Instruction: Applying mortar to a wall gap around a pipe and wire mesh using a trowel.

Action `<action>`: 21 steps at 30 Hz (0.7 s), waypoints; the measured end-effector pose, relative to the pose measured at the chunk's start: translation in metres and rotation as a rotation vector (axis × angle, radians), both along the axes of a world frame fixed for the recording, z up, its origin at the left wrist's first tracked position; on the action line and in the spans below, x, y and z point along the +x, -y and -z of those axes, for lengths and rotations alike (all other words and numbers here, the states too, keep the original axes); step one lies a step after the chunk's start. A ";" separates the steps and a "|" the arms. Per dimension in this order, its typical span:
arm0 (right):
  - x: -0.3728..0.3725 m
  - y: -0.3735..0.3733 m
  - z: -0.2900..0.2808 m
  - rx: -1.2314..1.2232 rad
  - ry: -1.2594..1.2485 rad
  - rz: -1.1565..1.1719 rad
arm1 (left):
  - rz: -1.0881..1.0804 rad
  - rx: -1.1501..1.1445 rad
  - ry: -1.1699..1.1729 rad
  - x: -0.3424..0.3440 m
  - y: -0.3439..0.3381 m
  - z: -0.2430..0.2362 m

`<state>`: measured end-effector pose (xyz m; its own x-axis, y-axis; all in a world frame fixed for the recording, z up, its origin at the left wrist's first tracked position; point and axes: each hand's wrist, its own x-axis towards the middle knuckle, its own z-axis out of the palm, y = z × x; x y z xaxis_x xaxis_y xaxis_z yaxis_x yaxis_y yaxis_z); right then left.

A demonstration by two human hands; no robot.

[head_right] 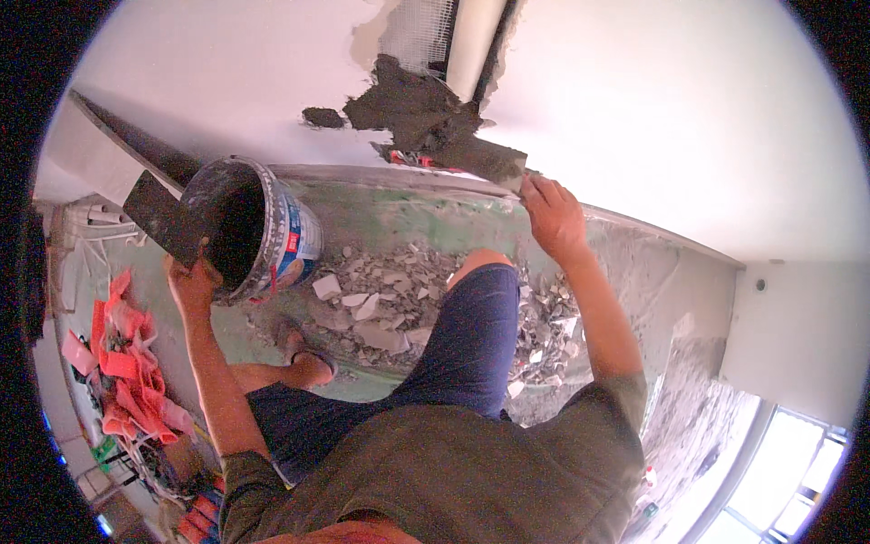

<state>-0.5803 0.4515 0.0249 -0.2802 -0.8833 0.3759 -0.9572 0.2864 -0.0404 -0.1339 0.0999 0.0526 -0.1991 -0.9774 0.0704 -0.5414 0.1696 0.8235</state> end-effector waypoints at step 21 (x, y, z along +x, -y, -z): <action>0.001 0.015 -0.028 -0.065 1.061 0.490 | 0.127 -0.078 0.031 -0.001 -0.002 0.011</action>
<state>-0.5794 0.4369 0.0533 -0.7856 -0.5818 -0.2104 -0.2230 0.5836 -0.7808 -0.1354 0.1023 0.0419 -0.3237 -0.9362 0.1369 -0.5369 0.3009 0.7882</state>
